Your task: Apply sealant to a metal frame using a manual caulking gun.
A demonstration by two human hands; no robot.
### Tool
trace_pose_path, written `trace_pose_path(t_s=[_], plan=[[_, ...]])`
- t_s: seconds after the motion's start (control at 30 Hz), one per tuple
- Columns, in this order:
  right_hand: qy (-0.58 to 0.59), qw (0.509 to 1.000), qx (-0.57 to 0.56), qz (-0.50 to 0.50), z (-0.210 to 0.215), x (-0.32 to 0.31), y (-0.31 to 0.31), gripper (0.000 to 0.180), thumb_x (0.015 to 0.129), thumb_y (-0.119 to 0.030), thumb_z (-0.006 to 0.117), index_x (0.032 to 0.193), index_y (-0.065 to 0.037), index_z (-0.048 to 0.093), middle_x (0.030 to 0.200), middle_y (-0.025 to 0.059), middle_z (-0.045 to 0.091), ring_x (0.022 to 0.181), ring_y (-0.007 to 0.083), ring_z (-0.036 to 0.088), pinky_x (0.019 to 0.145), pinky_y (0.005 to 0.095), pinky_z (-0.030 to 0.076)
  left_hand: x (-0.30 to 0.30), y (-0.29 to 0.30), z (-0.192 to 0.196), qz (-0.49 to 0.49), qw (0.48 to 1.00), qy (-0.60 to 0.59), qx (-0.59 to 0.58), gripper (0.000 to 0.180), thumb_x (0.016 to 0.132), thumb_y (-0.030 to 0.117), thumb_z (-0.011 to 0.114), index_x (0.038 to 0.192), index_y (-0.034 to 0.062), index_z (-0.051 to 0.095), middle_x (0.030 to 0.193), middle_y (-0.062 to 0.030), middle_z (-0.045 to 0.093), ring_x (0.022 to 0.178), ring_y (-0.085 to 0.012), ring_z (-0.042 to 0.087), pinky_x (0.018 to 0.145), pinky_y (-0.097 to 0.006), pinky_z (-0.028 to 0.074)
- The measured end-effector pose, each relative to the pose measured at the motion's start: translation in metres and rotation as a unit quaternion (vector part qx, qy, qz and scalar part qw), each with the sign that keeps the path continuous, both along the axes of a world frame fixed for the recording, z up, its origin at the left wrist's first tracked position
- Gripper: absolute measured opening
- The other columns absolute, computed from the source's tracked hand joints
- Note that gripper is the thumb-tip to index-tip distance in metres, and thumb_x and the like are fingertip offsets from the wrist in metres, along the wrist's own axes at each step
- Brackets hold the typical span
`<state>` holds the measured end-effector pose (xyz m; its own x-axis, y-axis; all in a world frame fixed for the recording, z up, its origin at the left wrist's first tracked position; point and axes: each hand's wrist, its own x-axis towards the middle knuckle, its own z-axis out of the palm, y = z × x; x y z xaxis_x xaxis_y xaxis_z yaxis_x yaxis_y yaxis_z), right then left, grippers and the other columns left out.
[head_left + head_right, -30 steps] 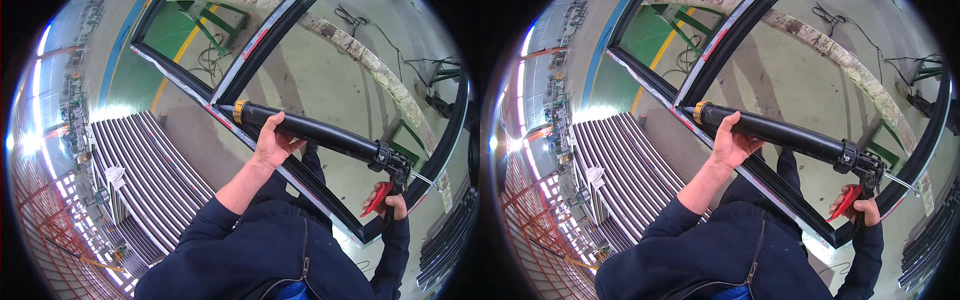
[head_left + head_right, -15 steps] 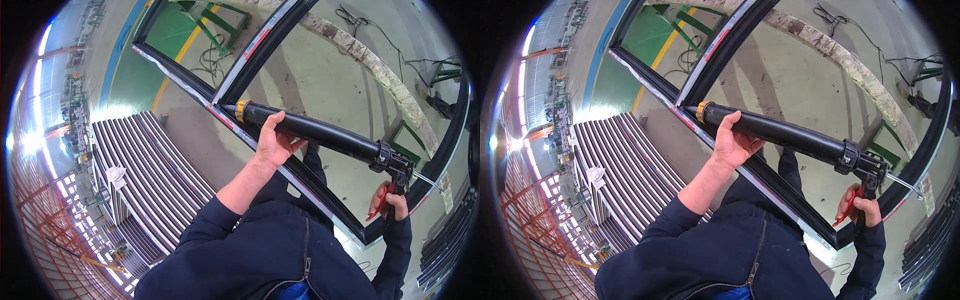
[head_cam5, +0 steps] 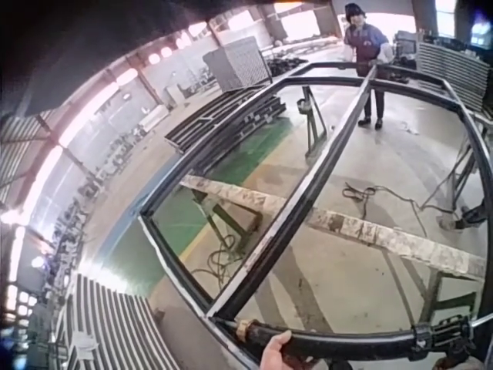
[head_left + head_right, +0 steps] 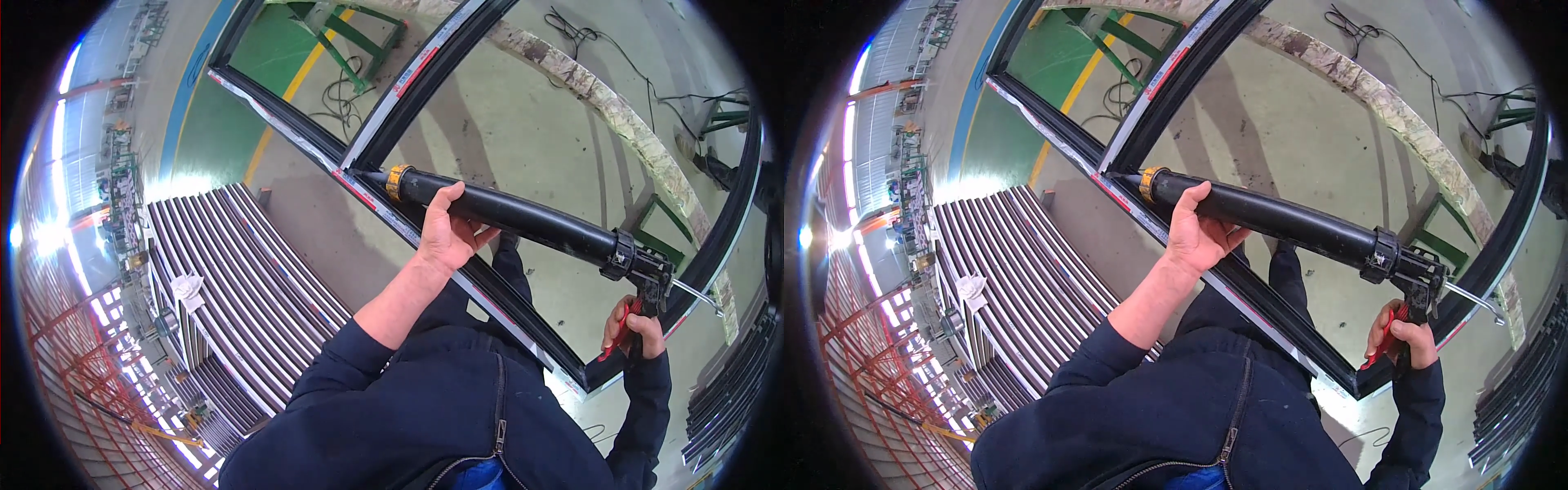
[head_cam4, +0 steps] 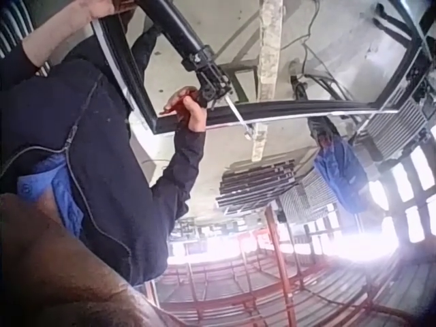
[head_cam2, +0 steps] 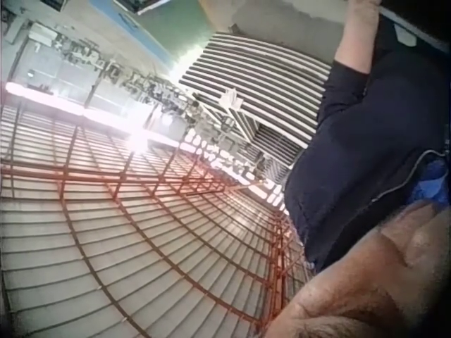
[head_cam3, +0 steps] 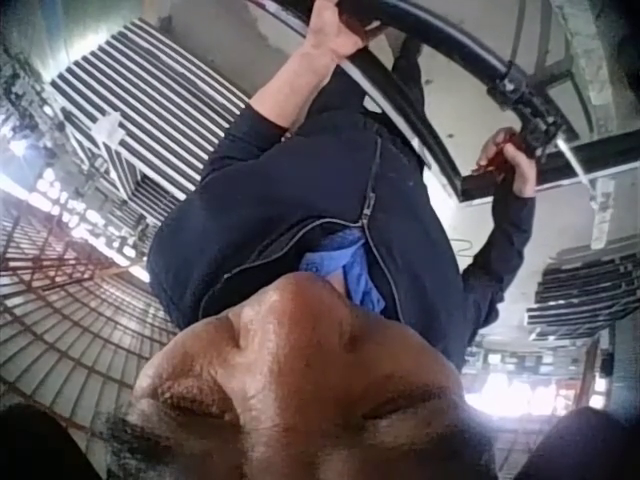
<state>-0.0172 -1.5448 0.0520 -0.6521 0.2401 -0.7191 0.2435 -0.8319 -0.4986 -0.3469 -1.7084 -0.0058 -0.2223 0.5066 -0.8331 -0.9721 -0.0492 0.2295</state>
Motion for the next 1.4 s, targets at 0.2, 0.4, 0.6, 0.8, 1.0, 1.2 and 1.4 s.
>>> trace_pose_path(t_s=[0.2,0.4,0.6,0.8,1.0,1.2,1.4], plan=[[-0.007,1.0,0.014,0.005,-0.004,0.0,-0.004,0.035,0.073,-0.03,0.067,0.086,-0.003,0.048,0.064,0.0121,0.055,0.053,0.0286,0.06,0.053,0.0395,0.054,-0.003,0.0,-0.002,-0.004,1.0,0.002,0.008,0.029,0.08,0.037,0.065,0.093,0.0115,0.061,0.09,-0.0025,0.064,0.088,-0.0186,0.061,0.089,-0.046,0.049],[-0.003,1.0,0.02,0.002,-0.007,-0.004,-0.008,0.034,0.074,-0.029,0.067,0.086,-0.002,0.049,0.064,0.0125,0.055,0.054,0.0287,0.061,0.053,0.0394,0.054,-0.008,0.0,-0.004,-0.012,1.0,0.01,0.014,0.033,0.079,0.039,0.065,0.098,0.0107,0.064,0.096,-0.003,0.067,0.093,-0.0189,0.063,0.092,-0.046,0.047],[0.001,1.0,0.01,-0.006,-0.008,-0.008,-0.014,0.031,0.075,-0.025,0.065,0.087,0.0,0.052,0.067,0.0147,0.059,0.057,0.0289,0.062,0.057,0.0381,0.055,-0.015,-0.002,-0.005,-0.017,1.0,0.018,0.011,0.038,0.079,0.04,0.063,0.101,0.0097,0.066,0.097,-0.0033,0.069,0.093,-0.0187,0.064,0.091,-0.044,0.046],[-0.007,0.999,0.032,-0.001,-0.003,-0.009,-0.019,0.033,0.074,-0.028,0.067,0.087,0.0,0.052,0.066,0.0135,0.059,0.056,0.0269,0.062,0.055,0.0358,0.054,-0.017,-0.003,-0.004,-0.022,0.999,0.022,0.02,0.042,0.08,0.041,0.061,0.105,0.0077,0.066,0.098,-0.0041,0.069,0.093,-0.0188,0.065,0.092,-0.043,0.046],[-0.027,0.996,0.088,0.01,0.013,-0.013,-0.031,0.036,0.073,-0.03,0.067,0.084,-0.001,0.048,0.062,0.0119,0.055,0.052,0.0254,0.059,0.051,0.0352,0.052,-0.019,-0.009,-0.001,-0.022,0.997,0.005,0.069,0.048,0.08,0.042,0.063,0.111,0.0067,0.059,0.113,-0.0084,0.066,0.104,-0.0245,0.062,0.094,-0.042,0.046],[-0.035,0.987,0.157,-0.002,0.035,-0.02,-0.041,0.034,0.073,-0.03,0.067,0.081,-0.001,0.049,0.061,0.0111,0.054,0.052,0.0246,0.059,0.05,0.0338,0.052,-0.029,0.004,0.005,-0.023,0.994,0.005,0.109,0.051,0.079,0.043,0.064,0.113,0.0058,0.057,0.118,-0.0087,0.064,0.105,-0.025,0.062,0.094,-0.044,0.047],[-0.035,0.983,0.175,-0.034,0.042,-0.023,-0.043,0.034,0.072,-0.029,0.067,0.082,-0.001,0.05,0.061,0.0109,0.056,0.051,0.0237,0.059,0.05,0.0329,0.051,-0.034,0.015,0.007,-0.044,0.991,0.017,0.125,0.054,0.079,0.045,0.064,0.114,0.0048,0.057,0.115,-0.0088,0.065,0.104,-0.0242,0.063,0.092,-0.042,0.049]])
